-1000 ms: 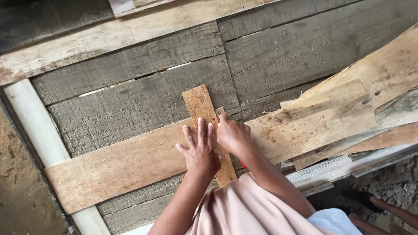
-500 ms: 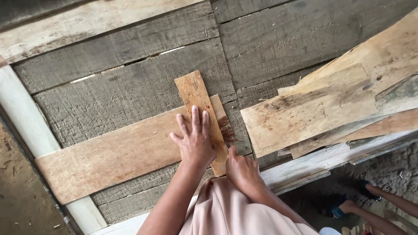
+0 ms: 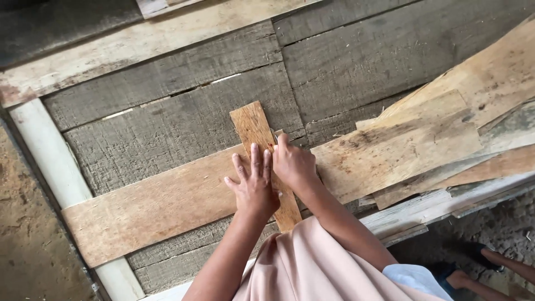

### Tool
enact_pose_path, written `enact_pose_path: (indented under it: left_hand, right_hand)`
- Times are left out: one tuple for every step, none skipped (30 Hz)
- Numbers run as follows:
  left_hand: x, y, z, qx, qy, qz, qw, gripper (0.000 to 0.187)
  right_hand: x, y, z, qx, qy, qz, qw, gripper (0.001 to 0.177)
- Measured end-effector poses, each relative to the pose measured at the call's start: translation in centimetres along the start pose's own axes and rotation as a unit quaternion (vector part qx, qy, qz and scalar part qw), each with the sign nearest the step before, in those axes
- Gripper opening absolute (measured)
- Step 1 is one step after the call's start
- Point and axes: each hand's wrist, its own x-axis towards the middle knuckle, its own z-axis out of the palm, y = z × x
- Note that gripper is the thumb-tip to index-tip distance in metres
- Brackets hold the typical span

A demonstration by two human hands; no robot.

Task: The person arranges wooden planks on a wooden workbench, using a red utility knife to mark and trim pieces. They repeatedly pick up, position, and adjust planks to fit together, occasionally using a smaller piece as a guide for alignment.

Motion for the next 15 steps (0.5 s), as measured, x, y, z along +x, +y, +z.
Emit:
enact_pose_path:
  left_hand:
    - [0.1,-0.1,0.1,-0.001,0.001,-0.002,1.0,0.101]
    - [0.2,-0.1,0.4,0.006,-0.002,-0.003,1.0,0.103]
    - [0.2,-0.1,0.6,0.012,-0.004,-0.003,1.0,0.105]
    - [0.4,-0.2,0.7,0.009,-0.004,-0.006,1.0,0.105]
    - [0.6,-0.3,0.8,0.003,-0.002,-0.004,1.0,0.104]
    - [0.6,-0.4,1.0,-0.002,-0.003,0.0,1.0,0.104]
    - [0.5,-0.4,1.0,-0.004,-0.005,-0.002,1.0,0.104]
    - [0.5,-0.4,0.9,0.0,-0.004,-0.005,1.0,0.102]
    - [0.4,-0.3,0.8,0.003,-0.003,-0.008,1.0,0.101]
    - [0.3,-0.3,0.5,0.004,-0.002,-0.007,1.0,0.101]
    - [0.1,-0.2,0.3,-0.002,-0.004,-0.007,1.0,0.101]
    - [-0.2,0.0,0.1,-0.009,-0.01,-0.006,1.0,0.101]
    - [-0.3,0.1,0.1,-0.01,-0.012,-0.004,1.0,0.101]
    - [-0.2,0.0,0.0,-0.007,-0.005,-0.005,1.0,0.1]
    - [-0.1,0.0,-0.1,-0.004,0.002,-0.006,1.0,0.098]
  right_hand:
    - [0.7,-0.1,0.2,-0.001,0.0,-0.002,1.0,0.032]
    - [1.2,-0.1,0.5,-0.01,-0.015,0.003,1.0,0.031]
    - [1.8,-0.1,0.8,-0.019,-0.029,0.008,0.999,0.031]
    - [1.8,-0.1,0.7,-0.021,-0.03,0.005,0.999,0.031]
    - [1.9,-0.1,0.7,-0.035,-0.032,0.004,0.999,0.031]
    - [1.7,0.0,0.8,-0.048,-0.036,0.005,0.998,0.031]
    - [1.2,0.1,0.8,-0.049,-0.038,0.003,0.998,0.031]
    - [0.7,0.3,0.8,-0.035,-0.048,0.002,0.998,0.033]
    - [0.1,0.6,0.7,-0.022,-0.058,0.002,0.998,0.035]
    - [-0.6,1.1,1.8,-0.022,-0.056,0.002,0.998,0.035]
    - [-1.3,1.7,2.9,-0.038,-0.047,0.005,0.998,0.033]
    - [-2.3,2.4,4.0,-0.056,-0.04,0.011,0.998,0.031]
    - [-3.5,2.8,4.7,-0.056,-0.042,0.014,0.997,0.031]
    - [-4.4,3.0,5.4,-0.06,-0.052,0.011,0.997,0.032]
    - [-5.3,3.3,6.2,-0.064,-0.062,0.009,0.996,0.033]
